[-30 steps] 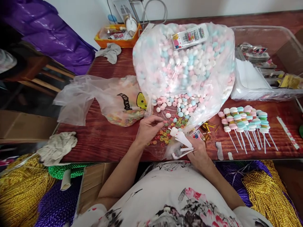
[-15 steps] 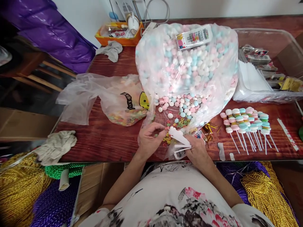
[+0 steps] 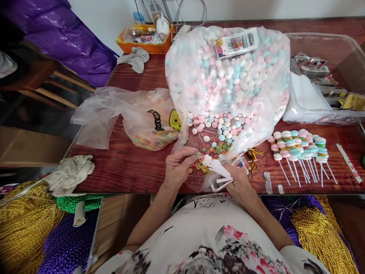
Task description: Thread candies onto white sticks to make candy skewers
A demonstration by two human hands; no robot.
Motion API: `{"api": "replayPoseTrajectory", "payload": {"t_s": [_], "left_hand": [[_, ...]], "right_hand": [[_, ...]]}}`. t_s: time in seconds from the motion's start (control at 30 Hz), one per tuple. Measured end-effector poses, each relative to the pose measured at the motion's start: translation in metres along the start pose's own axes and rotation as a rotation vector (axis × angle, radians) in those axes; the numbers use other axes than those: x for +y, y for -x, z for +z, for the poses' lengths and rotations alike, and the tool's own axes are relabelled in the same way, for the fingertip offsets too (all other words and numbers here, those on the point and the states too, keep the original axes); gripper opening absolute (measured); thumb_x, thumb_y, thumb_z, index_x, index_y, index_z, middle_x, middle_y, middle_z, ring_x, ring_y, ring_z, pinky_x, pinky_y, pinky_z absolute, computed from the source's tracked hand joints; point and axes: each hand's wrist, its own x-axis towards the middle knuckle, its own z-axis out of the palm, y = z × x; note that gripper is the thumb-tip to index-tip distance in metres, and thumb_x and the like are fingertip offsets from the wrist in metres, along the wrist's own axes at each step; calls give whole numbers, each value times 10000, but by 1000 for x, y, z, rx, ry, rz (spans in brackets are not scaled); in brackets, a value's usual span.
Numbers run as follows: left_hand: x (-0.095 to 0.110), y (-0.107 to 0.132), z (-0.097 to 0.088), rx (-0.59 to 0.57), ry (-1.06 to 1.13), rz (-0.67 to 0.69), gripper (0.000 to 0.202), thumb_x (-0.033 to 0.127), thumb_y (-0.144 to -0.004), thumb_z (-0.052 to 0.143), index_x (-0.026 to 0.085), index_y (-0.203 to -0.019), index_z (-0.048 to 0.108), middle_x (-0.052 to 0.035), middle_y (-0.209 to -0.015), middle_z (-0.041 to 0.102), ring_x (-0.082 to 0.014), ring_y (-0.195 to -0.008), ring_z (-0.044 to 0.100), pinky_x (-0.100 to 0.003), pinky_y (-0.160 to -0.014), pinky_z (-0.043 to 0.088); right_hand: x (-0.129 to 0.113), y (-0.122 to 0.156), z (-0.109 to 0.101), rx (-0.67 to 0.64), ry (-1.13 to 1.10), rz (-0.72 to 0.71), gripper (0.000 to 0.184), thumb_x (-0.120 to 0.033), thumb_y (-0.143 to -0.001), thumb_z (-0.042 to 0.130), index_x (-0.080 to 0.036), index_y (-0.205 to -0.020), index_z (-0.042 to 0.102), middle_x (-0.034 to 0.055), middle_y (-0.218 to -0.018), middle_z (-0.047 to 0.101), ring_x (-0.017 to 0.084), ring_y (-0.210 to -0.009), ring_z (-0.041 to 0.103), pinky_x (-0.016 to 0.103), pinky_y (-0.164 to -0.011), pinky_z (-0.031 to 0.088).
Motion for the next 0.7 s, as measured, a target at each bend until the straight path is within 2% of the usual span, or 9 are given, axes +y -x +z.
{"api": "replayPoseTrajectory", "payload": {"t_s": [0.1, 0.23, 0.3, 0.4, 0.53, 0.63, 0.7], "left_hand": [[0, 1, 2, -34, 20, 32, 92, 276, -861, 800, 258, -948, 827, -29, -960, 777, -115, -690, 693, -247, -609, 594], [6, -1, 3, -112, -69, 72, 88, 247, -879, 780, 241, -943, 841, -61, -949, 775, -163, -865, 725, -285, -768, 609], [6, -1, 4, -147, -72, 65, 89, 253, -861, 800, 246, -937, 846, -61, -938, 771, -164, -878, 718, -287, -794, 597], [3, 2, 10, -101, 104, -88, 164, 326, -789, 871, 256, -936, 848, -56, -964, 774, -175, -899, 720, -303, -826, 594], [4, 6, 21, -71, 500, -364, 257, 450, -743, 892, 251, -900, 845, -78, -1034, 792, -255, -1032, 735, -399, -902, 606], [11, 8, 28, -107, 591, -414, 245, 440, -718, 909, 254, -863, 843, -85, -1011, 806, -298, -1076, 735, -471, -954, 594], [14, 10, 32, -112, 578, -412, 252, 426, -697, 923, 244, -853, 843, -87, -960, 813, -300, -1024, 752, -484, -959, 590]], "right_hand": [[-4, -2, 0, -4, 15, 30, 274, -135, -936, 507, -249, -1008, 745, -1, -784, 689, 173, -653, 576, 280, -629, 441], [-9, -2, -3, -54, 60, 53, 259, -155, -955, 481, -215, -808, 685, -10, -683, 609, 150, -594, 500, 279, -591, 378], [-9, -1, -2, -15, 33, 47, 265, -179, -972, 492, -208, -773, 665, -11, -670, 597, 141, -573, 478, 274, -581, 378], [-8, 0, 3, 78, -64, 42, 308, -229, -999, 537, -206, -707, 632, -23, -611, 527, 127, -532, 421, 265, -557, 387], [-8, 0, 14, 98, -154, -8, 344, -296, -1010, 573, -203, -686, 643, -27, -588, 480, 123, -526, 389, 263, -526, 377], [-10, 0, 19, 123, -189, 48, 320, -360, -1020, 568, -200, -771, 688, -27, -589, 479, 129, -536, 397, 264, -501, 359], [-11, 1, 22, 135, -216, 102, 356, -405, -1020, 574, -204, -740, 663, -34, -566, 451, 128, -521, 376, 269, -494, 356]]}}
